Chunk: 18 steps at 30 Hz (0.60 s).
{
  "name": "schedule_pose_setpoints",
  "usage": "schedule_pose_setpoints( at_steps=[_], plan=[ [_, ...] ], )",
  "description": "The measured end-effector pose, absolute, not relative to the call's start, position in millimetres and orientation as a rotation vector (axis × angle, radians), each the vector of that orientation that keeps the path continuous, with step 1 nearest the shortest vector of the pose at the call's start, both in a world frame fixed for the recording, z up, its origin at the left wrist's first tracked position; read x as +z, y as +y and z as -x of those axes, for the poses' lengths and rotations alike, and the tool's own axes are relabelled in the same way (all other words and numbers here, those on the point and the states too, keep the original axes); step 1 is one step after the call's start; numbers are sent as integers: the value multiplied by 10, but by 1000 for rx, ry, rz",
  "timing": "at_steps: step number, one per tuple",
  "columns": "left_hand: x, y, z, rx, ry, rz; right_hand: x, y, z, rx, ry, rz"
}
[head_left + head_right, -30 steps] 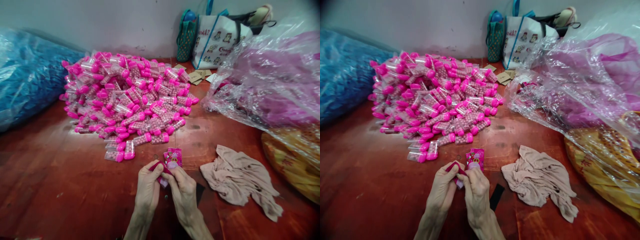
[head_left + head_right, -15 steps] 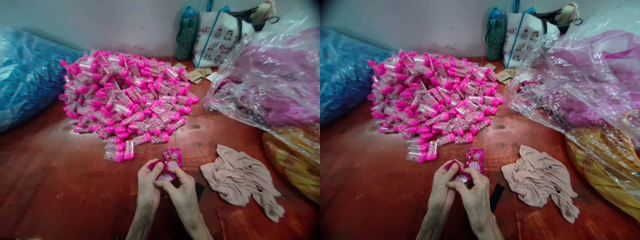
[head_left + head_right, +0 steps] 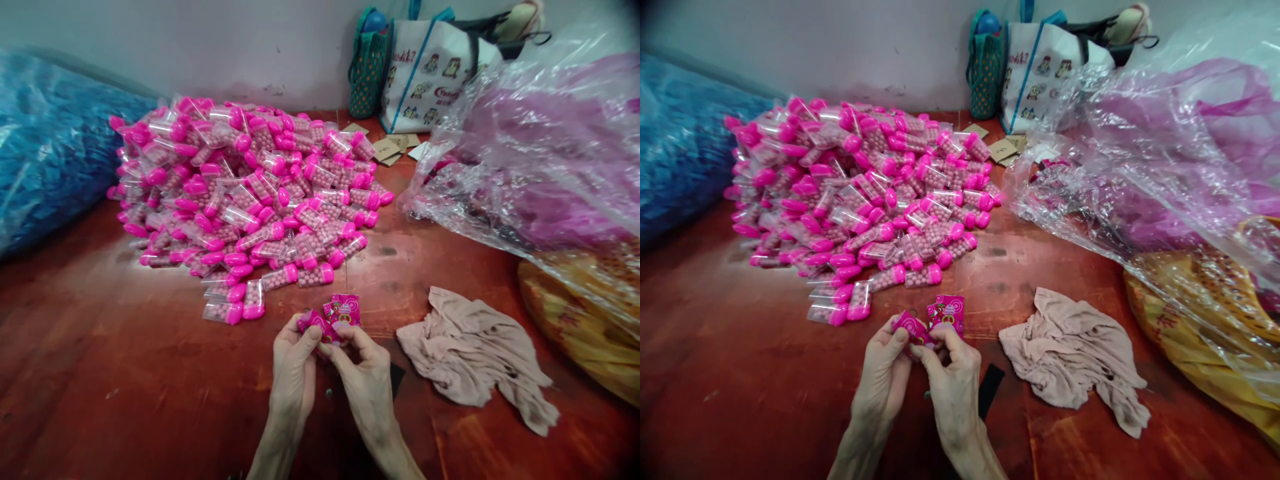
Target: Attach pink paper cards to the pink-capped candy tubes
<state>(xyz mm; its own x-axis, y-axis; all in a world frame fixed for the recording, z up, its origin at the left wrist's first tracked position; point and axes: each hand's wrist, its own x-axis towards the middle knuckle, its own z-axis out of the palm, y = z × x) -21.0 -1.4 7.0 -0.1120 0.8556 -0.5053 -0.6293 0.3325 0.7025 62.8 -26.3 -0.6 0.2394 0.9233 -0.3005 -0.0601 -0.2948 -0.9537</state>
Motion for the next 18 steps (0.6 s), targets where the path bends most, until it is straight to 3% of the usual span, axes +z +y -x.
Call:
schedule_pose_setpoints(
  at_steps=[7, 18],
  plan=[
    [50, -32, 288, 1318, 1222, -330, -8, -257, -649, 1321, -755, 1478],
    [-22, -64, 335, 1401, 1458, -642, -32, -288, -624, 1228, -1153, 1494]
  ],
)
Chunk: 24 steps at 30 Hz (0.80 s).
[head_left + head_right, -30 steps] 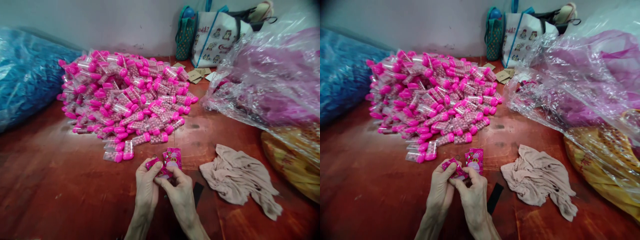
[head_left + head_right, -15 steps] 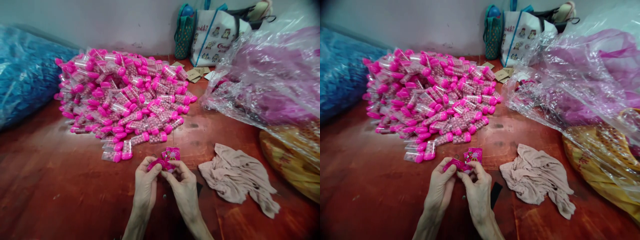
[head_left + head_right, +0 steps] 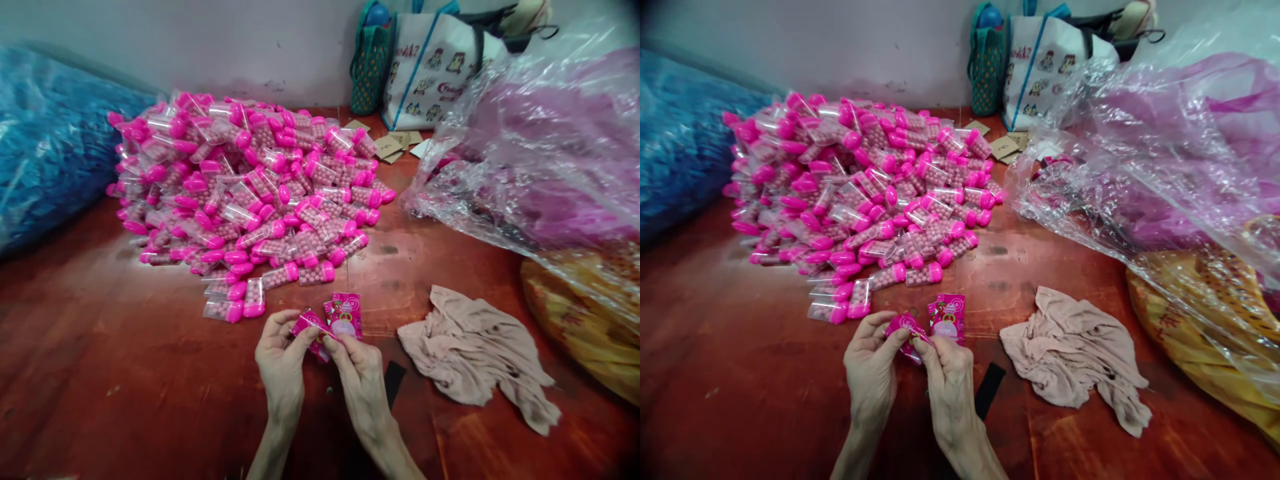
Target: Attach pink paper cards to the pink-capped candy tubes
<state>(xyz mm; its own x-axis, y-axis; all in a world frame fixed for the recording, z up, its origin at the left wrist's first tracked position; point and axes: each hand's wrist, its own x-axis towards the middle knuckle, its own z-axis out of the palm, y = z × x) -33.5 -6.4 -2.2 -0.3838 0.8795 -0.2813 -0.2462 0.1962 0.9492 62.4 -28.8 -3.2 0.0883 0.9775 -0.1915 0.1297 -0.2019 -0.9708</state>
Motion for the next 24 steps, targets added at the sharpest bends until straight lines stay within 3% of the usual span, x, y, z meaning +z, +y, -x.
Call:
schedule_pose_setpoints(
  at_steps=[8, 24],
  plan=[
    [51, -95, 398, 1450, 1620, -918, -21, -278, -640, 1142, -1309, 1451],
    [-25, -100, 435, 1385, 1498, -670, -42, -288, -642, 1101, -1163, 1438]
  ],
)
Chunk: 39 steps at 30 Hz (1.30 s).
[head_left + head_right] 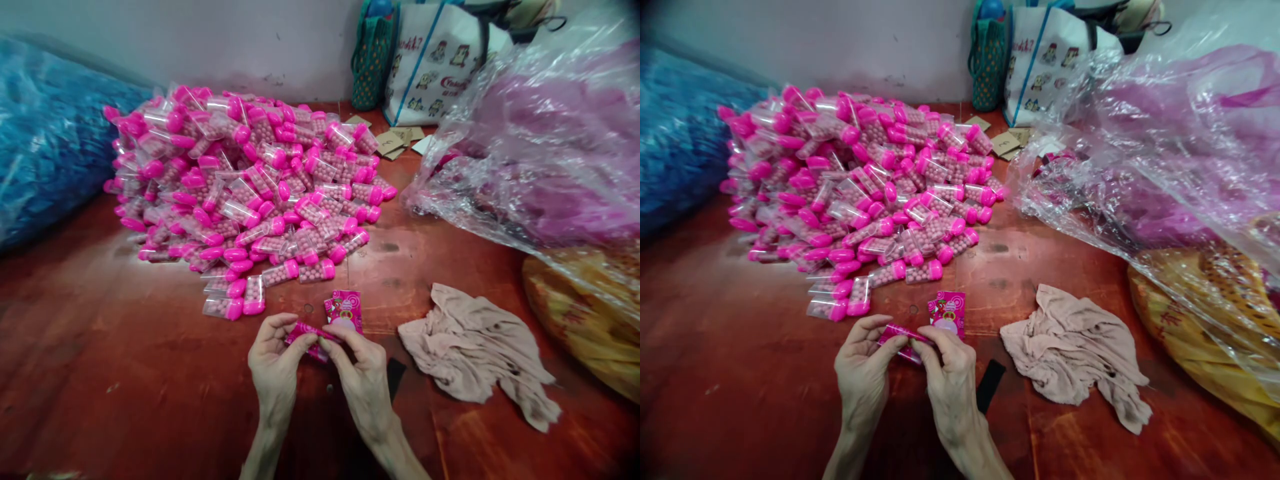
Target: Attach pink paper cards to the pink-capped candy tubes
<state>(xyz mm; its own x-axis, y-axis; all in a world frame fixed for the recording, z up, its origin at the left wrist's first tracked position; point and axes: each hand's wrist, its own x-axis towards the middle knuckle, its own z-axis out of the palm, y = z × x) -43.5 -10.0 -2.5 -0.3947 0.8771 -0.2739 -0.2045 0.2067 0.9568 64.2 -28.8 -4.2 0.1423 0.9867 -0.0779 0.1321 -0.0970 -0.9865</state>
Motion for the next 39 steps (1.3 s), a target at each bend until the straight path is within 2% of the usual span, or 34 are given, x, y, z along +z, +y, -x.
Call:
schedule_pose_setpoints(
  at_steps=[11, 20, 27, 31, 39],
  plan=[
    [0, -166, 379, 1510, 1685, -849, -89, -292, -607, 1004, -1289, 1388],
    [27, -94, 567, 1202, 1426, -1037, -44, -256, -653, 1052, -1334, 1368],
    [16, -113, 740, 1361, 1393, -498, 29, -262, -539, 997, -1518, 1366],
    [2, -40, 1025, 1617, 1425, -172, 153, -48, -383, 873, -1537, 1494],
    [89, 13, 1224, 1795, 1304, -40, 76, 514, 191, 517, -2182, 1657]
  ],
)
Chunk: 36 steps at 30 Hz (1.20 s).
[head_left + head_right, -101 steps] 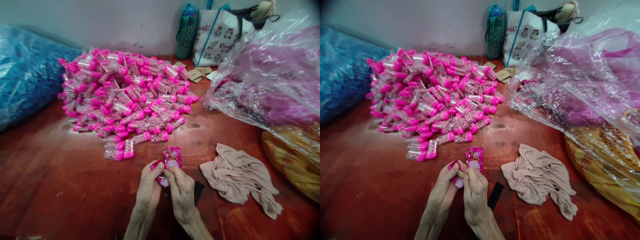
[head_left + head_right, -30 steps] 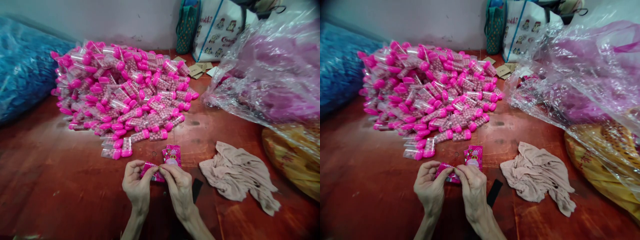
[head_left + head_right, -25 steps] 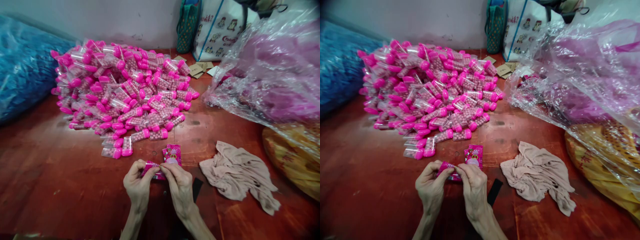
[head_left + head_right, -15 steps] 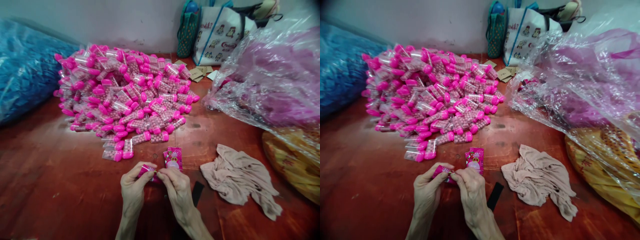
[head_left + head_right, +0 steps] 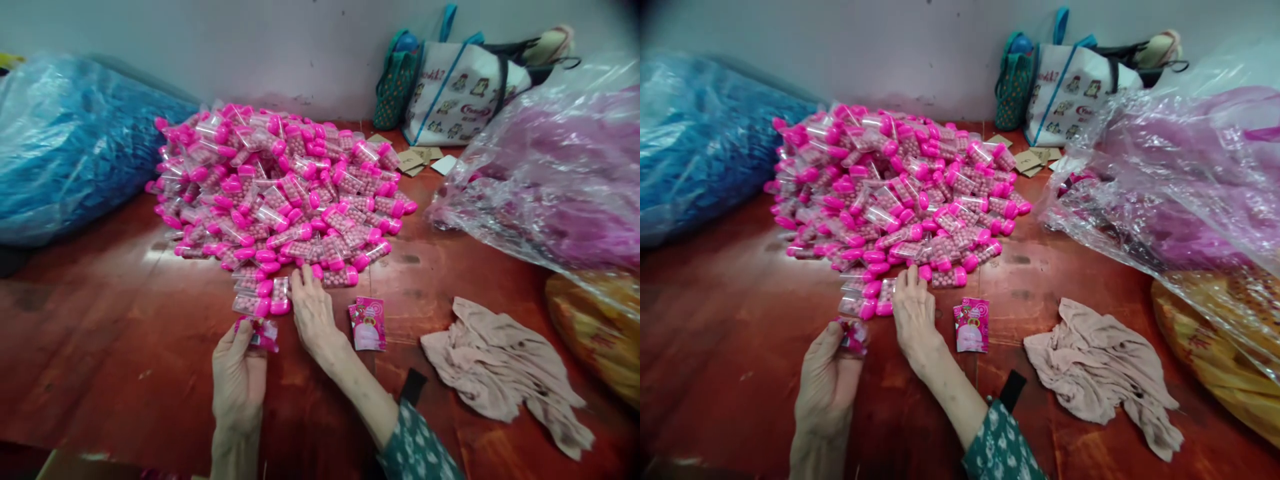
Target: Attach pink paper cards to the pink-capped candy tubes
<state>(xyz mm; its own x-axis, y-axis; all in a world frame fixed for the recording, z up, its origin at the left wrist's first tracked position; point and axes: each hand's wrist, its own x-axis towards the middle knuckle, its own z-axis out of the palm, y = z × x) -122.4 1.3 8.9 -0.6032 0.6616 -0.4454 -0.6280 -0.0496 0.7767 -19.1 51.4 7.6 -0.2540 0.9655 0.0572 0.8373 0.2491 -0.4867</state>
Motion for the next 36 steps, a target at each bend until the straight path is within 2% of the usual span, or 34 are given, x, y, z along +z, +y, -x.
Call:
schedule_pose_setpoints(
  at_steps=[5, 14, 18, 25, 29, 36],
  plan=[
    [95, 3, 1217, 1800, 1250, -52, -57, 320, 127, 379, -2325, 1581],
    [72, -43, 1202, 1748, 1209, -97, -61, 63, -93, 470, -2427, 1326],
    [77, -45, 1195, 1733, 1214, -106, -96, -62, -59, 504, -2213, 1460],
    [22, -26, 1222, 1722, 1210, -170, -211, -63, 171, 331, -1917, 1847],
    [11, -20, 1221, 1718, 1213, -172, -190, -58, 174, 492, -1798, 1864],
    [0, 4, 1173, 1706, 1272, -209, -54, -126, -57, 1050, -1324, 1579]
  ],
)
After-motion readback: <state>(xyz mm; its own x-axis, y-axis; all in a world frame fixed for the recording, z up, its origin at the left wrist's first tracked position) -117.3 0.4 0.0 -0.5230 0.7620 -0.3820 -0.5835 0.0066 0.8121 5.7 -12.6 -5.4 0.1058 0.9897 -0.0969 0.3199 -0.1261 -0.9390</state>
